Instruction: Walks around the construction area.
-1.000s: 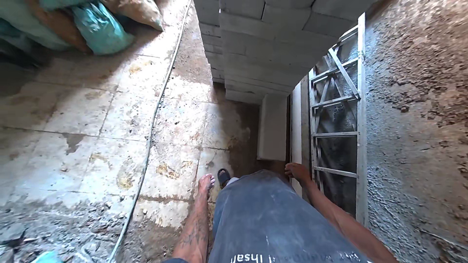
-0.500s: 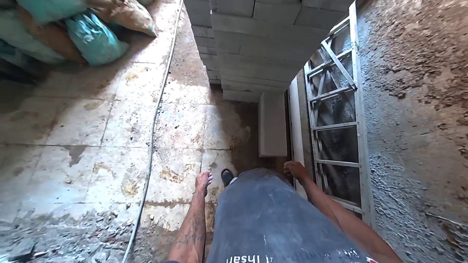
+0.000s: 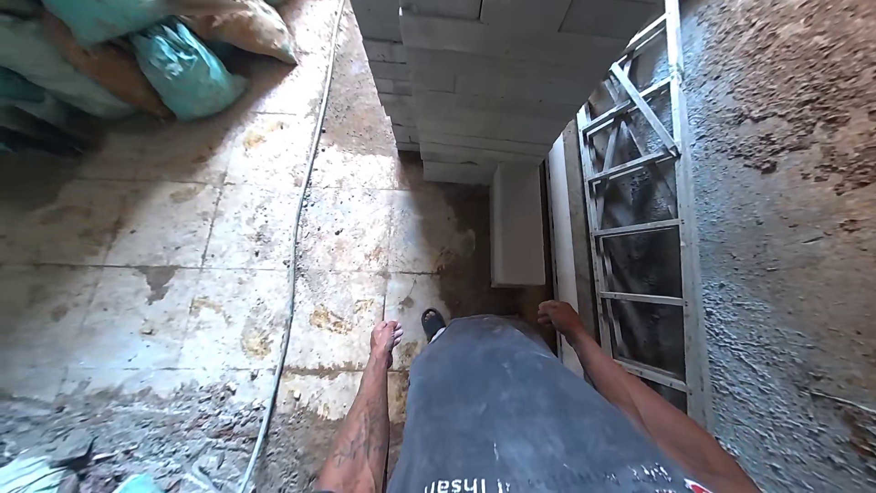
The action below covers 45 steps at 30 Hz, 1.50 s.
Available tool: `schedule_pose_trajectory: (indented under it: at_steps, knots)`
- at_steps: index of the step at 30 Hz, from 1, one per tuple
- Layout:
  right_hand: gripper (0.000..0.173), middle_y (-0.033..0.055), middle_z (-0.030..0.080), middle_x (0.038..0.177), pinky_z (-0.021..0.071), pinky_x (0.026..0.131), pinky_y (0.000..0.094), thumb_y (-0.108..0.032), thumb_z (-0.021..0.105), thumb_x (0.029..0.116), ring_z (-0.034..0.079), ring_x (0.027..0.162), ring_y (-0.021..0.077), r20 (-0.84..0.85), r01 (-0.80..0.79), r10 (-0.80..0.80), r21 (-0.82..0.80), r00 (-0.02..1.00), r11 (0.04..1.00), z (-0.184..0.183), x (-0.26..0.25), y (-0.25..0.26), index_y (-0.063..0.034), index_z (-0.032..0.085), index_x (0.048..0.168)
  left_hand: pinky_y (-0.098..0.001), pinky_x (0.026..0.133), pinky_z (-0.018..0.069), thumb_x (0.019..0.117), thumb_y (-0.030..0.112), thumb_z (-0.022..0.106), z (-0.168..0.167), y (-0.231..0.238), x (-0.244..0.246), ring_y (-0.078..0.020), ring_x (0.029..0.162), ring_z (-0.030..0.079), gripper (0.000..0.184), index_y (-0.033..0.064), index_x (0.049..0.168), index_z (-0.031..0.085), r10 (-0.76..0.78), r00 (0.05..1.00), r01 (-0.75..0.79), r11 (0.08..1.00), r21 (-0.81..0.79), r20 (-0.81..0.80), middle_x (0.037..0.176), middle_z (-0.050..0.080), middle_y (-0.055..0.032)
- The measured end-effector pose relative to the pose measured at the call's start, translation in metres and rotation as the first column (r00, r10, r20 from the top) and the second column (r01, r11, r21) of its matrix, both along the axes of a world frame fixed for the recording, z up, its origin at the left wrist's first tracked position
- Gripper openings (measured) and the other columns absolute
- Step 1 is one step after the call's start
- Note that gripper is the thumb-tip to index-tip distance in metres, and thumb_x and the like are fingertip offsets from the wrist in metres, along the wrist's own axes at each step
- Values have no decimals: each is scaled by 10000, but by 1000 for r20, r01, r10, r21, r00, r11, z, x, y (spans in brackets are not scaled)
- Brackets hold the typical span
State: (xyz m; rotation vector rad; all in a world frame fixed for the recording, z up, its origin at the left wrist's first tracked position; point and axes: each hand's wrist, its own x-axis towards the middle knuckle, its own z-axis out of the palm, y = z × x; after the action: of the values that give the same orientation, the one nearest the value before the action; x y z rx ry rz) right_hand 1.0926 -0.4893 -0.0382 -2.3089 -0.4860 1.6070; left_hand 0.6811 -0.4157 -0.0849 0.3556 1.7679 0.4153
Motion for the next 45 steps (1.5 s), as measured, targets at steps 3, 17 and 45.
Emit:
schedule_pose_trajectory:
  at_steps: [3, 17, 45]
  knots:
    - [369, 241, 646, 1274, 539, 940, 445, -220, 476, 1102, 679, 1071, 309, 1, 31, -31, -14, 1000, 999, -4, -3, -10, 38, 585, 1342, -373, 867, 523, 1091, 158, 442, -6, -7, -4, -244, 1020, 652, 341, -74, 1331, 514, 2, 1000, -2, 1000, -14, 9, 1270, 617, -248]
    - [379, 235, 659, 1267, 533, 959, 458, -235, 467, 1105, 679, 1094, 312, 0, 14, -14, -40, 1000, 999, -18, -40, -34, 37, 595, 1336, -377, 864, 524, 1089, 158, 447, -22, -25, -15, -251, 1014, 651, 351, -53, 1358, 521, -54, 998, 55, 997, -56, 29, 1263, 622, -243]
    - [363, 238, 648, 1281, 538, 948, 443, -198, 467, 1102, 681, 1078, 302, 9, 34, -34, -41, 999, 999, -10, -65, -17, 42, 583, 1348, -363, 842, 522, 1093, 167, 438, -30, -29, -42, -234, 985, 647, 349, -53, 1350, 524, 1, 999, 1, 999, -41, 50, 1244, 625, -235]
